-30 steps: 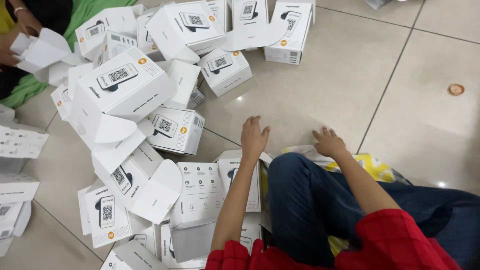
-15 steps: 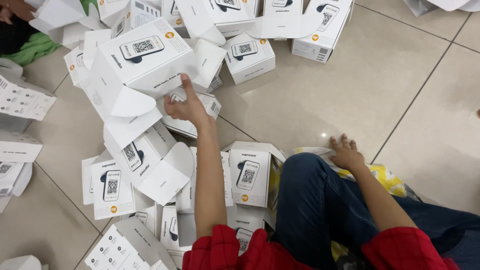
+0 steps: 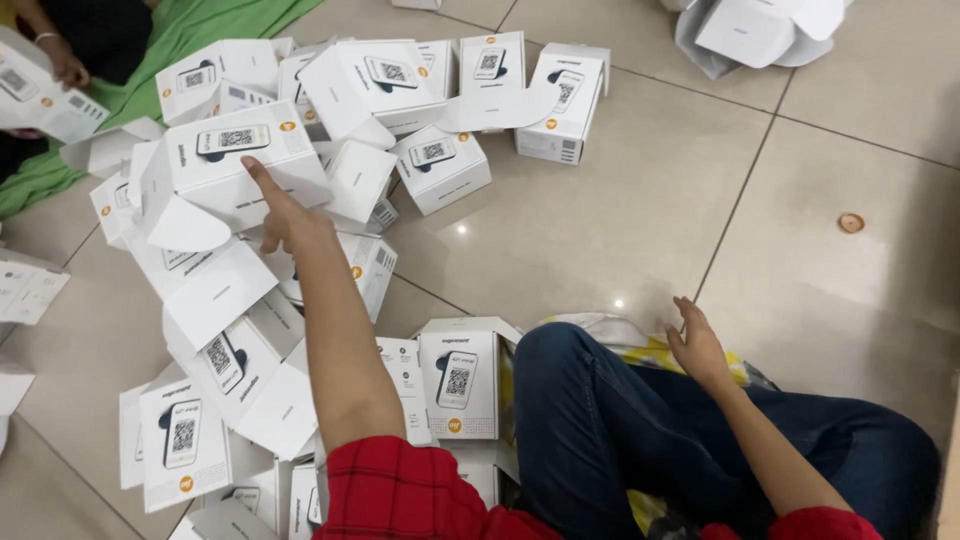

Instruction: The person packages electronic devices and cables into small boxes while sitting on the floor.

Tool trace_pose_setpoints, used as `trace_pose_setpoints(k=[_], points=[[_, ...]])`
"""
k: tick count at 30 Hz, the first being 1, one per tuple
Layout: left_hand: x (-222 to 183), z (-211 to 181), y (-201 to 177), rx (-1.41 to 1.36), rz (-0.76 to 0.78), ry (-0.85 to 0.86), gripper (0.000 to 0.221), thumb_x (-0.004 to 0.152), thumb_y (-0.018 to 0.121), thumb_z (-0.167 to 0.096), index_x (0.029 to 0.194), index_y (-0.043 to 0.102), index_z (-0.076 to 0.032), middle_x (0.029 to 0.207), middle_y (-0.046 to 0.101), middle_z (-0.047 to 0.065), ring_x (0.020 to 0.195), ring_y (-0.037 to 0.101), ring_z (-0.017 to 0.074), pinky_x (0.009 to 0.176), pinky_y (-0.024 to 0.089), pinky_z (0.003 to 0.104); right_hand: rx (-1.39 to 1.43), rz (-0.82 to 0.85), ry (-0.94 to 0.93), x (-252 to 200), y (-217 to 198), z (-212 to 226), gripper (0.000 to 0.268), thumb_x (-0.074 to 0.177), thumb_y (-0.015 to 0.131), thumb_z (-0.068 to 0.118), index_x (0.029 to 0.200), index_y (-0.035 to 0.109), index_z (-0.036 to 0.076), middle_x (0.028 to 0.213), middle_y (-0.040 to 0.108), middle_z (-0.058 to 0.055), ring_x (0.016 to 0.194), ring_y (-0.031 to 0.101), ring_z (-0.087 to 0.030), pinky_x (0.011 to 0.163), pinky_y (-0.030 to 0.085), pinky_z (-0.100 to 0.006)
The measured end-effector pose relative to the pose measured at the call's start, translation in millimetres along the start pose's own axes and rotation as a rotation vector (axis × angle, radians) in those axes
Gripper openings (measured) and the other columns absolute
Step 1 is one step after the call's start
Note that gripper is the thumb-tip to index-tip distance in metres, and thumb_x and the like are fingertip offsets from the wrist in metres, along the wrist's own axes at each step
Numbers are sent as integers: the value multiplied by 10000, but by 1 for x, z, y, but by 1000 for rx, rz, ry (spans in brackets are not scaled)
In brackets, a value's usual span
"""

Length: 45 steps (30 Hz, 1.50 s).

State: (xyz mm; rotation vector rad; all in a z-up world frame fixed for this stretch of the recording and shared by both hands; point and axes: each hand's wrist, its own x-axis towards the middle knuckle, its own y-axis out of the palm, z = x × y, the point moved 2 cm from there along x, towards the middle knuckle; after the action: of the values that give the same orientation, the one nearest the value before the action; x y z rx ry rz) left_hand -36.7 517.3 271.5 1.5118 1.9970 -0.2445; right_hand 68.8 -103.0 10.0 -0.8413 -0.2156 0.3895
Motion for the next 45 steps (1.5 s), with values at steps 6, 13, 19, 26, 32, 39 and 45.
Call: trace_pose_setpoints(k=[6,13,19,26,32,39,45], points=[[10,1,7,76,73,43,1289,632,840,-483,1466,-4,20,1376,507,262,1187,643,421,994,462,595,109,-28,181,-14,-39,8,492,969,609,187,1444,547,73,1349,632,-227,1258,625,-354,982,532,-452],[-4,41,-12,91,212,251,847,754,702,-536,1274,459,87,1240,625,209,1075,696,306,863,605,395,235,-59,193,-19,-27,-8,419,989,588,152,1391,583,33,1337,666,-197,1218,655,-315,963,556,-429],[-67,102,5,448,817,334,648,887,622,-520,1191,636,52,883,613,71,803,599,175,684,504,279,379,-89,290,-19,-22,-27,357,1025,593,181,1349,656,44,1254,739,-150,1160,707,-263,929,575,-385],[-235,205,42,928,2018,184,562,895,686,-433,1234,713,14,1114,719,109,1005,654,194,883,514,301,1168,100,682,-53,-82,5,764,1011,258,634,1450,520,66,1421,615,-140,1212,651,-292,982,527,-457],[-369,351,-13,1497,2451,388,675,744,803,-468,1314,708,-121,1258,738,123,1181,683,256,1021,498,345,1542,-24,718,-88,-102,33,762,999,262,651,1500,454,110,1469,561,-130,1260,599,-305,1018,505,-489],[-377,426,-97,1190,1711,1673,708,860,818,-477,1435,626,-112,1564,524,252,1446,492,351,1179,376,544,1828,-174,633,-87,-47,-9,658,1028,379,553,1540,412,140,1511,529,-105,1343,542,-295,1097,472,-476],[-421,362,-157,1771,2095,1180,1131,648,889,-392,1587,306,-150,1669,118,277,1522,139,403,1186,172,658,1760,-177,671,-72,4,-65,602,1038,457,478,1553,376,178,1549,496,-72,1392,519,-251,1146,459,-444]])
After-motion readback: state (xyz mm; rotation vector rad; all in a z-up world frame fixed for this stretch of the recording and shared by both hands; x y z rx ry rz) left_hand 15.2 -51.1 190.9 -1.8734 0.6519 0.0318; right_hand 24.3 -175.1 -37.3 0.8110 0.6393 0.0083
